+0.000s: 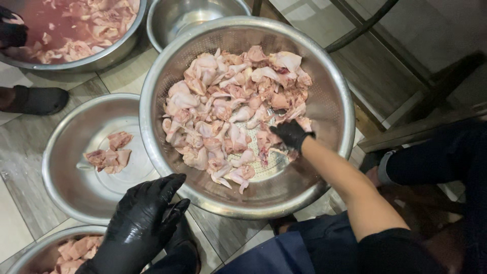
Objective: The person sits on the floor and sorts raw chicken pieces from a large perforated metal bowl into smaller metal bowls. They wear black gloves and repeatedly pick up pieces with both hands, moving them between containers.
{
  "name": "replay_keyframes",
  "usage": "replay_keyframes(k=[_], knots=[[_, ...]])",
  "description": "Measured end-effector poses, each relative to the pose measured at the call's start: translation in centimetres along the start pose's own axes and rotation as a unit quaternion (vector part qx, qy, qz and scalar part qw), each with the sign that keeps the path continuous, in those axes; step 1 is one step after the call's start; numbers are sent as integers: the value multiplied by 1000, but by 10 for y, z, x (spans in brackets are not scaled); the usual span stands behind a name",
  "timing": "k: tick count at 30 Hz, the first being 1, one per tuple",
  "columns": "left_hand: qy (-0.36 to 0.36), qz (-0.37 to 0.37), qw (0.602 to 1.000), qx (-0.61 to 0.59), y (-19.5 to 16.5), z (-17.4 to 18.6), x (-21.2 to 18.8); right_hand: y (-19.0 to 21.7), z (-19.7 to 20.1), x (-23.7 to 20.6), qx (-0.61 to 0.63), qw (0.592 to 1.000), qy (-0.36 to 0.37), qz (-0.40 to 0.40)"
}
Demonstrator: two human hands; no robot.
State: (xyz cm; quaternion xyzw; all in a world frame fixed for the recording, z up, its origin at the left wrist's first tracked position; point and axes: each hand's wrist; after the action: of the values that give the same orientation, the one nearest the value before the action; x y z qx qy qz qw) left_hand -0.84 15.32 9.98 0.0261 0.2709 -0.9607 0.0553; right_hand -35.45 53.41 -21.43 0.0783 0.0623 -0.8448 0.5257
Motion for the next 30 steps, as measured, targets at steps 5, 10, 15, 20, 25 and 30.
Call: replay_keyframes(k=[5,10,15,20,25,30], knots=[[-29,-45,999,0,-5,4,-1,-2,32,8,357,887,19,-292],[-29,-46,998,19,-11,7,0,-29,125,-29,617,749,-98,-220],[-20,-29,999,3,-12,6,-1,-25,120,-30,626,738,-146,-203],[-70,-78,994,-23,-6,0,-2,29,15,28,340,913,-187,-123],[-115,-93,989,-8,-3,-5,5,78,-5,49,208,967,-111,-101],[-89,-98,991,11,-8,6,4,74,69,68,507,825,-89,-232]])
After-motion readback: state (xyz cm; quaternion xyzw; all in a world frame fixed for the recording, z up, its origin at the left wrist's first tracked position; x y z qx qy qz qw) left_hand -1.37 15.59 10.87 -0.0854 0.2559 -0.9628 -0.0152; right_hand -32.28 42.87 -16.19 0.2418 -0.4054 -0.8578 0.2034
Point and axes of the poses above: each hand's wrist, its own x-axis towards the middle knuckle, its own z-axis out of the back of the hand, y = z × x, and after that the axes turned 8 degrees about z, right-handed
